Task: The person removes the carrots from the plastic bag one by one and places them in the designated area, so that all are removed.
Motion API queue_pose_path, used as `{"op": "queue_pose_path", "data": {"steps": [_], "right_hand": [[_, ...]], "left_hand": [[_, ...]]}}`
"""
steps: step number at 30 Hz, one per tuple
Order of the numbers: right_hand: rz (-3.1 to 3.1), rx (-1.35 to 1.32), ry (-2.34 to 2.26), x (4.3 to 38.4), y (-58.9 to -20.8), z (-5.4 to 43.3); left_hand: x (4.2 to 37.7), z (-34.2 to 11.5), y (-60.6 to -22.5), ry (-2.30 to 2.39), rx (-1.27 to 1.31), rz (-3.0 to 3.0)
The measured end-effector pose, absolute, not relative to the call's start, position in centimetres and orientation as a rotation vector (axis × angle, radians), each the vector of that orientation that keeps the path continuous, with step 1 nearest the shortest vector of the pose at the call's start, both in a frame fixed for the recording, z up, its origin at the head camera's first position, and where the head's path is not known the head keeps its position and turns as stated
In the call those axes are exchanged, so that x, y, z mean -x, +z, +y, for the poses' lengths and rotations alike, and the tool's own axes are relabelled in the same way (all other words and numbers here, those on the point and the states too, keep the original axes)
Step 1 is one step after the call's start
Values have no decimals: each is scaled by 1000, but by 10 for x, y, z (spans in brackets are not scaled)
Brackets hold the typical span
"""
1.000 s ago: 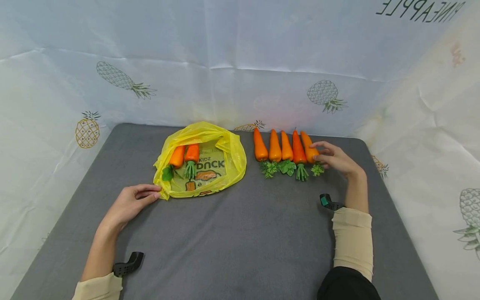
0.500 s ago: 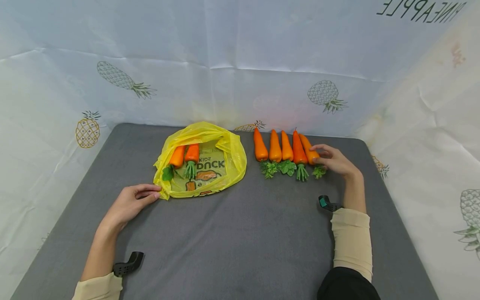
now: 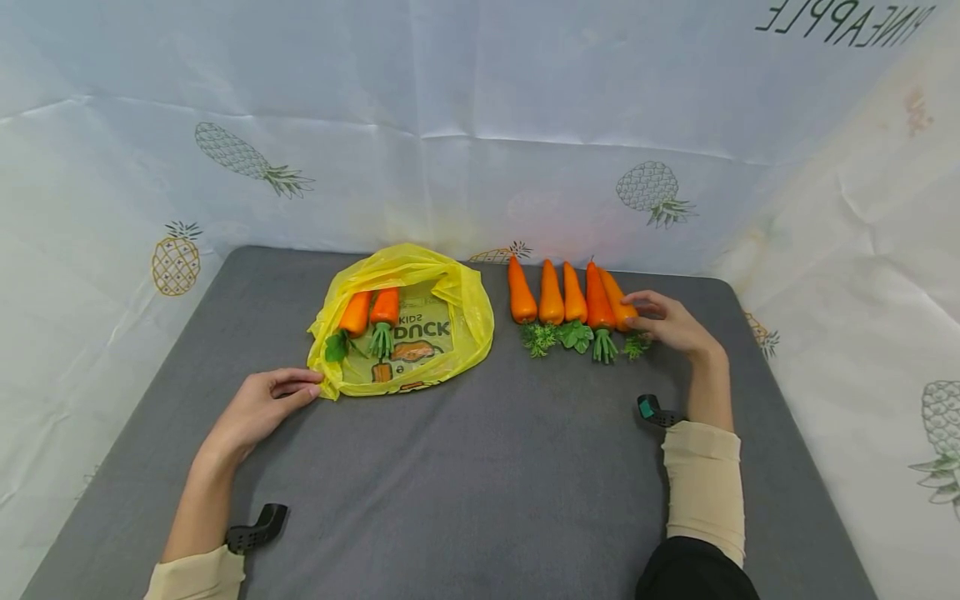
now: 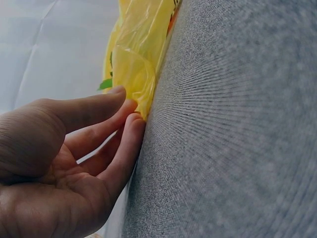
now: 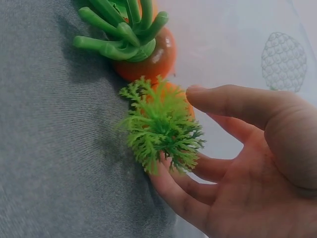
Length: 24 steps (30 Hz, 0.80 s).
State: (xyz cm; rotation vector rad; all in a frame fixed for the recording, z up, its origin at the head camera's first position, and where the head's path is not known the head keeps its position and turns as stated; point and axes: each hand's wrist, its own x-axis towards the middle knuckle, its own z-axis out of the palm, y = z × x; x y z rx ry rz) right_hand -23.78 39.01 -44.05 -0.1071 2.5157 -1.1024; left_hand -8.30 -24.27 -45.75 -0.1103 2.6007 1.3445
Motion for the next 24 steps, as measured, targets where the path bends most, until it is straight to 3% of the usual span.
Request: {"op": "queue_pose_path", "data": {"steps": [11, 24], "right_hand": [[2542, 86, -1145, 234, -430, 387], [2667, 242, -1144, 226, -403, 369]], "left_hand": [[83, -243, -457, 1338, 103, 2603], [83, -242, -457, 1345, 116, 2595]]}}
